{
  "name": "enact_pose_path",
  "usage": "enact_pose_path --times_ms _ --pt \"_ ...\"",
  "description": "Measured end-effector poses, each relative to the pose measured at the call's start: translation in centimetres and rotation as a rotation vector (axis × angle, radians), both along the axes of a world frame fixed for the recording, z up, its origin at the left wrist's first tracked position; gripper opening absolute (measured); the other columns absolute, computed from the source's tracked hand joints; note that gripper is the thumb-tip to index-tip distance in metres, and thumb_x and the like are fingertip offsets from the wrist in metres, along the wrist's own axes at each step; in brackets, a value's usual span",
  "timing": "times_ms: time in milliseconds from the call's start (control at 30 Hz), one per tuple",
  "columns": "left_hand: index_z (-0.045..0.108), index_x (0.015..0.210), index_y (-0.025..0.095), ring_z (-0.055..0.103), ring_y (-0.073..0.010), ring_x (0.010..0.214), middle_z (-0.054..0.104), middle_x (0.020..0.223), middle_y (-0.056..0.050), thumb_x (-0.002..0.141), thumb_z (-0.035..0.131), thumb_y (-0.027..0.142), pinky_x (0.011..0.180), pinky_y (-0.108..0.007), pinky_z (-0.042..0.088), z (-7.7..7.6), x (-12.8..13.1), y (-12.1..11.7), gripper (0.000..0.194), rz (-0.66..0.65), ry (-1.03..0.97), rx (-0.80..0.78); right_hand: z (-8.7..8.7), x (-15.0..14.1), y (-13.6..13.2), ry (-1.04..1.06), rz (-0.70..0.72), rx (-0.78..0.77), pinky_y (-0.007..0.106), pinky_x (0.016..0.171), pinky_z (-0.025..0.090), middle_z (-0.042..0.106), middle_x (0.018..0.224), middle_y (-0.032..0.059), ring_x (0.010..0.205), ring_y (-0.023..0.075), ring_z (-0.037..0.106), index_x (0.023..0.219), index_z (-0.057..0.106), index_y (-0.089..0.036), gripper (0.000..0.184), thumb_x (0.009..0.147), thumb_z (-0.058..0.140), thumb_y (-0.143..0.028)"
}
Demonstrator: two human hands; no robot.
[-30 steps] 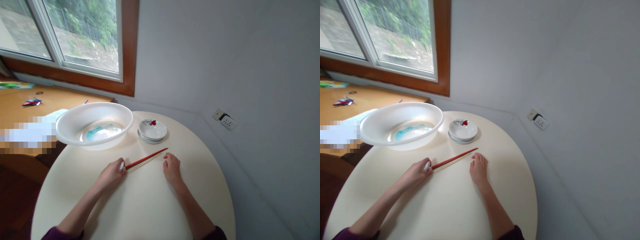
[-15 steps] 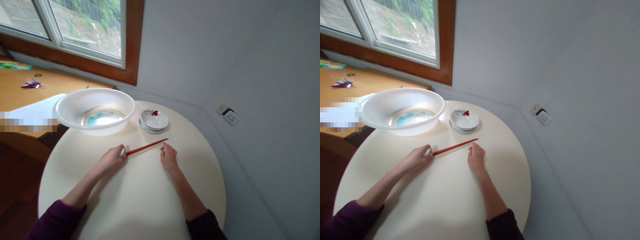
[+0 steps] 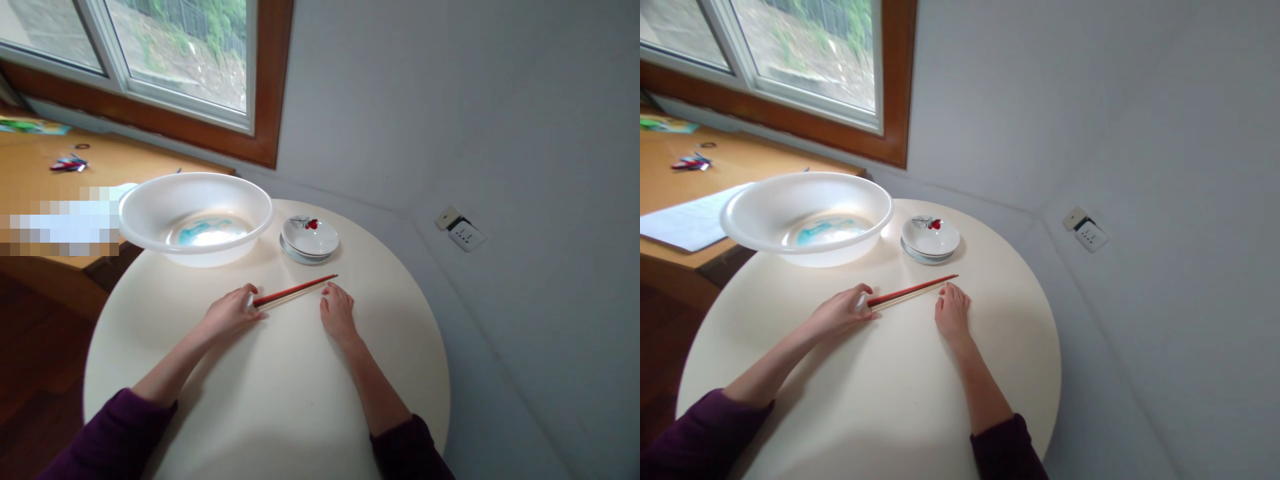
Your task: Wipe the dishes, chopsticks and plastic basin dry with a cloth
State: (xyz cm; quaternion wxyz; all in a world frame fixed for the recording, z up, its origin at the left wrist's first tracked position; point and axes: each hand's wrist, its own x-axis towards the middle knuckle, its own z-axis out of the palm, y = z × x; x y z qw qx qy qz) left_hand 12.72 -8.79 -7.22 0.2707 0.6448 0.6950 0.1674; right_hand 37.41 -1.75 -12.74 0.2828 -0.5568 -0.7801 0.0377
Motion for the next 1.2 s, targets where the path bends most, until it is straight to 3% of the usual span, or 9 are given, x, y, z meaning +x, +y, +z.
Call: enact_pose_path --times_ms 100,200,333,467,733,967,1200 --pt "0.052 0.104 0.024 0.057 -0.0255 0.1 0.062 0.113 -0.006 0.069 0.057 0.047 0.075 -0.03 0.04 -0.1 0.2 -0.1 0.042 -0.001 0.035 0.012 0.6 -1.0 -0.6 -0.037 0.066 0.024 0.038 0.099 0.027 0.056 0.125 0.0136 0.119 0.0212 0.046 0.112 0.054 -0.013 0.032 0.084 0.04 -0.015" --pt "0.051 0.106 0.024 0.058 -0.0262 0.098 0.063 0.112 -0.008 0.068 0.058 0.052 0.076 -0.031 0.04 -0.3 -0.1 0.1 0.049 0.013 0.01 0.012 1.2 -2.9 -1.7 -0.164 0.233 0.02 0.042 0.106 0.018 0.042 0.14 0.0133 0.132 0.021 0.032 0.132 0.041 -0.011 0.043 0.091 0.036 -0.021" --pt "0.051 0.109 0.021 0.06 -0.0261 0.089 0.065 0.099 -0.008 0.066 0.057 0.057 0.073 -0.03 0.042 -0.3 -0.5 0.3 0.056 0.027 -0.064 0.026 1.6 -5.3 -2.8 -0.289 0.378 -0.054 0.046 0.11 0.012 0.03 0.147 0.013 0.137 0.0226 0.023 0.139 0.033 -0.01 0.049 0.095 0.032 -0.031" --pt "0.05 0.107 0.02 0.06 -0.0258 0.086 0.065 0.096 -0.008 0.066 0.057 0.052 0.072 -0.03 0.042 -0.1 -0.7 0.2 0.052 0.035 -0.132 0.031 1.6 -6.0 -3.0 -0.319 0.388 -0.155 0.047 0.11 0.017 0.032 0.146 0.0129 0.136 0.0236 0.025 0.139 0.034 -0.009 0.048 0.096 0.028 -0.031" --pt "0.052 0.107 0.021 0.059 -0.026 0.09 0.064 0.101 -0.01 0.065 0.059 0.053 0.076 -0.031 0.043 -0.6 -1.2 0.3 0.053 0.076 -0.199 0.07 1.4 -5.4 -3.0 -0.301 0.385 -0.159 0.045 0.11 0.022 0.037 0.144 0.01 0.135 0.0224 0.027 0.139 0.035 -0.013 0.047 0.096 0.029 -0.029" --pt "0.053 0.105 0.02 0.06 -0.0252 0.087 0.065 0.095 -0.01 0.069 0.053 0.056 0.074 -0.031 0.044 -1.1 -1.5 0.5 0.051 0.117 -0.185 0.081 0.5 -2.5 -3.5 -0.319 0.338 -0.128 0.043 0.109 0.024 0.038 0.142 0.0102 0.134 0.0214 0.03 0.139 0.036 -0.012 0.047 0.095 0.028 -0.028" --pt "0.053 0.1 0.021 0.057 -0.0215 0.077 0.062 0.085 -0.006 0.077 0.042 0.055 0.069 -0.03 0.043 -1.2 -1.3 0.5 0.043 0.2 -0.272 0.155 -0.9 5.5 -0.9 -0.328 0.114 -0.151 0.043 0.109 0.024 0.039 0.142 0.0116 0.134 0.0209 0.03 0.137 0.039 -0.012 0.048 0.094 0.027 -0.029"
